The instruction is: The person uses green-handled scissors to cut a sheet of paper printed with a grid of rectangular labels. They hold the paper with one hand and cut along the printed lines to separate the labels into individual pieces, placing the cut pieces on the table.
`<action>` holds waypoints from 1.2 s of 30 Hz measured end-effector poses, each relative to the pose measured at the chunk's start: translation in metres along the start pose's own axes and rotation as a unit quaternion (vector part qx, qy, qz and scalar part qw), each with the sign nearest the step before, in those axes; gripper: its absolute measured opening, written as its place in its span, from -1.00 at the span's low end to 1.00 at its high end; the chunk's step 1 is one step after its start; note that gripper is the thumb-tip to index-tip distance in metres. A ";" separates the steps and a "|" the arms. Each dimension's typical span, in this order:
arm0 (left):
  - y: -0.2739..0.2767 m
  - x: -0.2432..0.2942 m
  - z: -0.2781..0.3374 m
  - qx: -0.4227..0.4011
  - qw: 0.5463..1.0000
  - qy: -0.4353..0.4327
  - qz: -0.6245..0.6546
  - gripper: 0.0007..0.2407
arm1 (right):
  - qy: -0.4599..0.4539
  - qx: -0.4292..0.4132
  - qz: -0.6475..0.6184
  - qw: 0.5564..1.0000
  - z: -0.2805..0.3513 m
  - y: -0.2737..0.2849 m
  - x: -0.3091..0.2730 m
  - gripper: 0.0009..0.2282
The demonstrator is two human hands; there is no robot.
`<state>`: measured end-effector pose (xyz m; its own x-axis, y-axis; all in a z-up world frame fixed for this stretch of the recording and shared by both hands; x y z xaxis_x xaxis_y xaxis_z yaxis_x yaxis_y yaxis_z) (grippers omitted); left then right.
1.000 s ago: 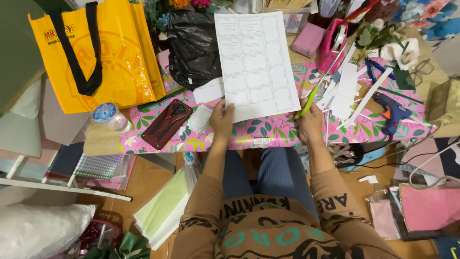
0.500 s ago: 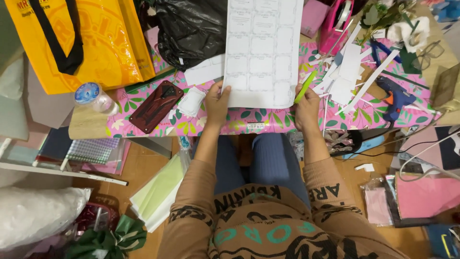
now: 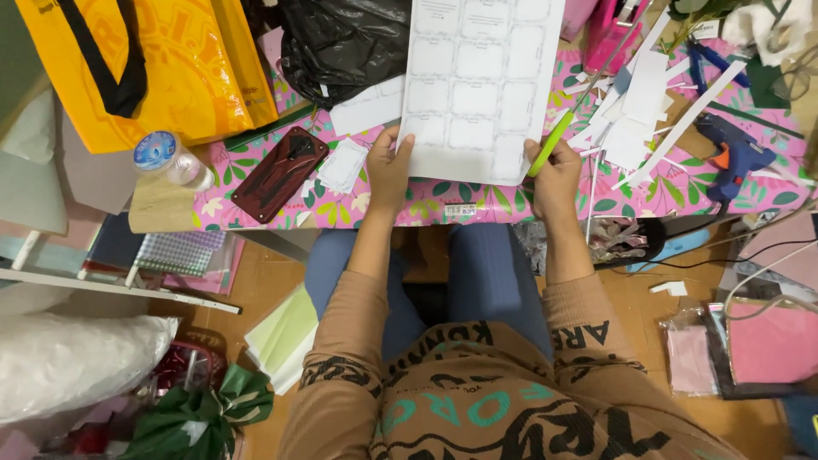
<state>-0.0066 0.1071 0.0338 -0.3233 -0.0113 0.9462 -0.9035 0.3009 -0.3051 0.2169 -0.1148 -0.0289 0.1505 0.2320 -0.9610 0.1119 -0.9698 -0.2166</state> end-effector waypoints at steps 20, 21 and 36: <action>0.003 0.006 0.000 0.001 1.000 -0.007 -0.007 -0.89 | 0.025 -0.011 0.023 0.999 0.002 0.005 0.000 -0.95; 0.003 0.006 -0.001 0.001 1.000 -0.007 -0.010 -0.90 | 0.024 -0.006 0.016 1.000 0.002 0.004 -0.002 -0.95; 0.007 -0.003 -0.005 0.021 1.000 -0.004 -0.015 -0.91 | 0.060 -0.035 0.034 0.997 -0.005 0.009 0.009 -0.96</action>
<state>-0.0109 0.1138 0.0295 -0.2978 -0.0265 0.9543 -0.9236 0.2607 -0.2810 0.2242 -0.1206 -0.0387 0.2754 0.1768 -0.9449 0.1649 -0.9771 -0.1347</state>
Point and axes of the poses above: each hand's wrist, its own z-axis away from the middle knuckle, its own y-axis out of the back of the hand, x = y × z, the point moved 7 cm from there along -z, towards the middle knuckle, and after that the axes turned 15 degrees about x, right-handed, at the moved point
